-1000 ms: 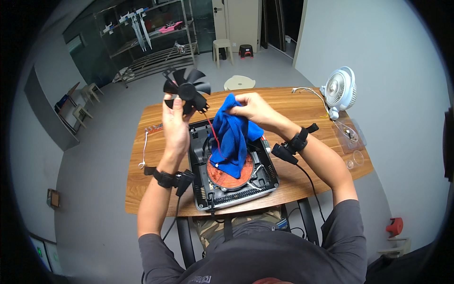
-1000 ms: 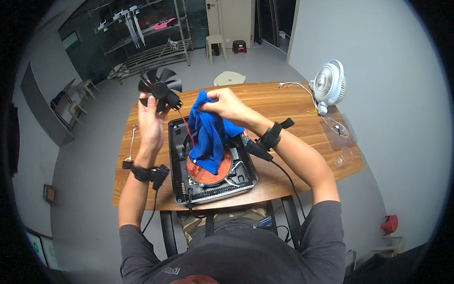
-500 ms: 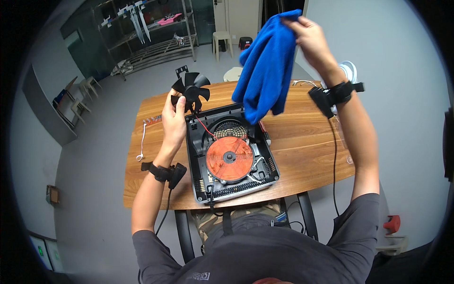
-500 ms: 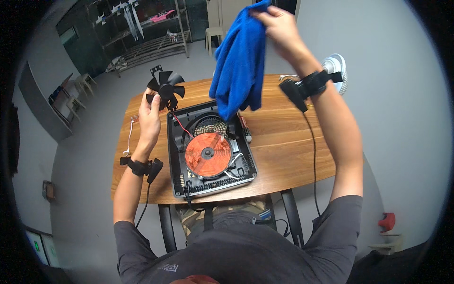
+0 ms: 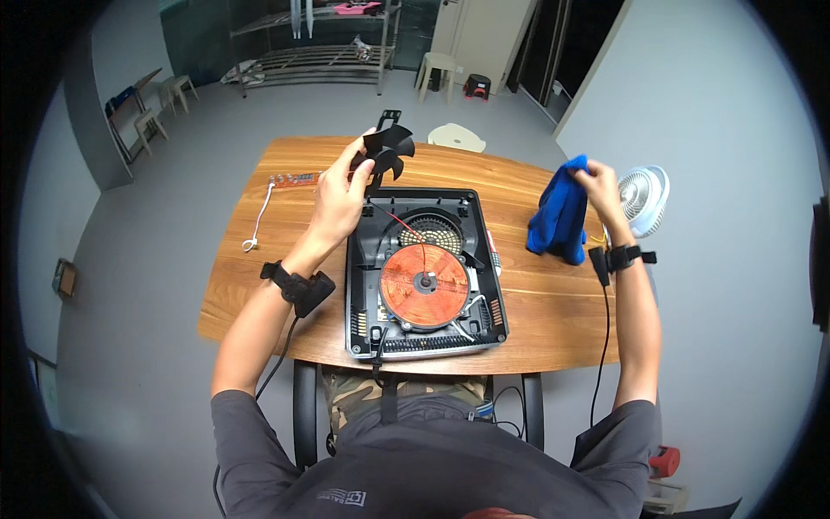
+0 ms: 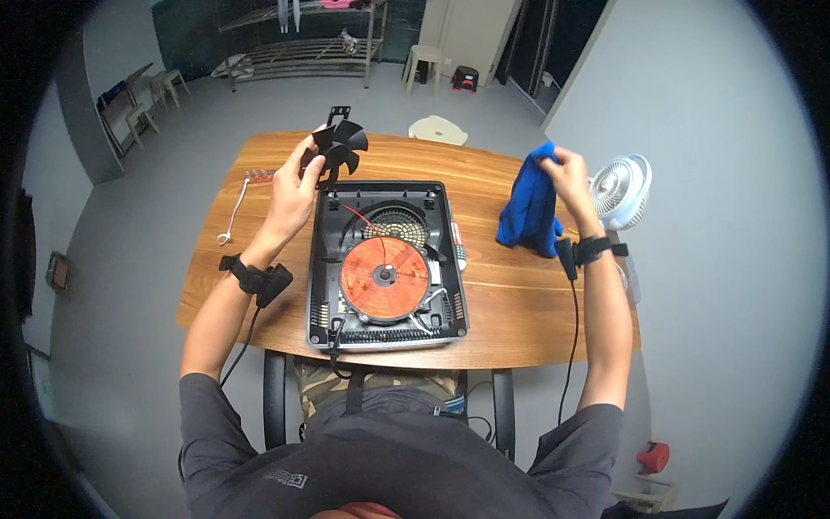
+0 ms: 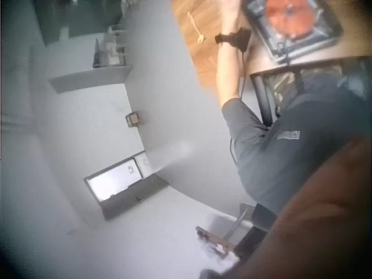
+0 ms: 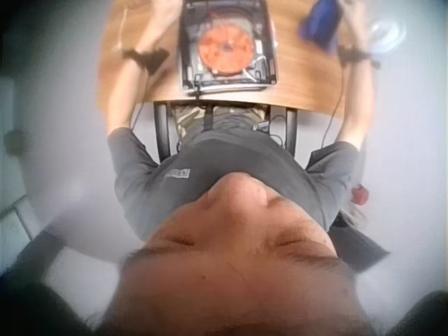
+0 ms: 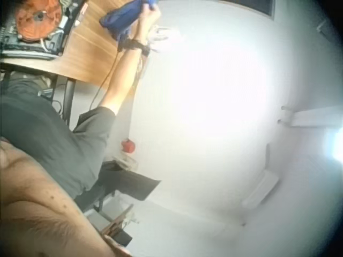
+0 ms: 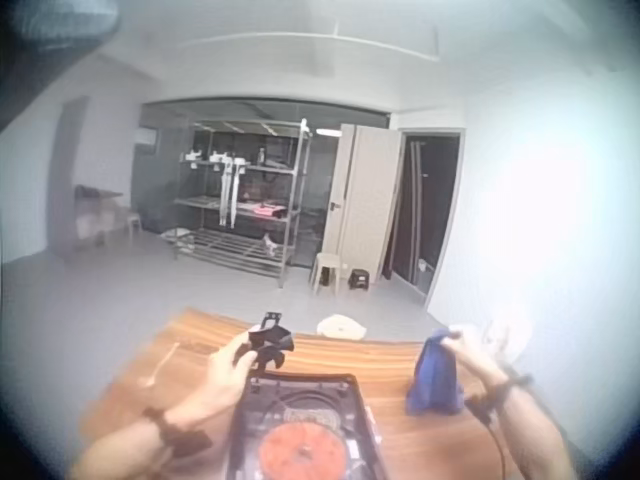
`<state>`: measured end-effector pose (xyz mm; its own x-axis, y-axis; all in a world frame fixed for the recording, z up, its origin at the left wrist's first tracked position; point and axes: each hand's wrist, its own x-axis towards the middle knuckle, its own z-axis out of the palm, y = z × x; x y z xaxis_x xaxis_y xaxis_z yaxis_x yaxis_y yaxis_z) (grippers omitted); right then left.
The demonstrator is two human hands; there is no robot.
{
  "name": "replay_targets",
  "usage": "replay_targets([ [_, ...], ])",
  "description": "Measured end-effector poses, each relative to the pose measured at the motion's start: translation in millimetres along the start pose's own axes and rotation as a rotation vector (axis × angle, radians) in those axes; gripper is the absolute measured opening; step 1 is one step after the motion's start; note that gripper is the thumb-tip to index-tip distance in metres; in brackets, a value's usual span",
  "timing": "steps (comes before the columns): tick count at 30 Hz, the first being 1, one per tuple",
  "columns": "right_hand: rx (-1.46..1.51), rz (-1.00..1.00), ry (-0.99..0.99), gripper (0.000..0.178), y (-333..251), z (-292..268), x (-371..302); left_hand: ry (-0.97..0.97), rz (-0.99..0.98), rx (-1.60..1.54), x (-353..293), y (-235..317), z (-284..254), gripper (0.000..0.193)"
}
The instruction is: The person cleans a fan with a blue cloth, then uses a screwdriver to secure screws on a circuit board inside an electronic device. They also place a copper-colored component onto the device.
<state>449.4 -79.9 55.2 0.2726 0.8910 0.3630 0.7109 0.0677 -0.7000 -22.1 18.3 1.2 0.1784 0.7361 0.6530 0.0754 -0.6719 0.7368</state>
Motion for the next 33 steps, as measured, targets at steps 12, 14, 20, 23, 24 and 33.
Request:
replay_targets([
  [12,-0.335,-0.056,-0.382,0.028,26,102,-35,-0.03,0.039,0.202,-1,16,-53,0.036],
  [14,-0.414,-0.054,-0.481,0.031,28,109,-42,-0.114,0.145,0.407,-7,15,-56,0.038],
  [20,-0.376,-0.142,-0.605,0.043,5,99,-53,-0.424,0.322,0.521,-19,13,-24,0.043],
  [23,-0.371,-0.168,-0.526,0.041,-9,91,-49,-0.54,0.409,0.589,-17,11,-3,0.048],
  [24,-0.292,-0.167,-0.516,0.041,-26,93,-47,-0.559,0.457,0.589,-16,6,4,0.049],
  [33,0.048,-0.144,-0.618,0.049,-52,145,-38,-0.71,0.621,0.638,-4,-9,46,0.06],
])
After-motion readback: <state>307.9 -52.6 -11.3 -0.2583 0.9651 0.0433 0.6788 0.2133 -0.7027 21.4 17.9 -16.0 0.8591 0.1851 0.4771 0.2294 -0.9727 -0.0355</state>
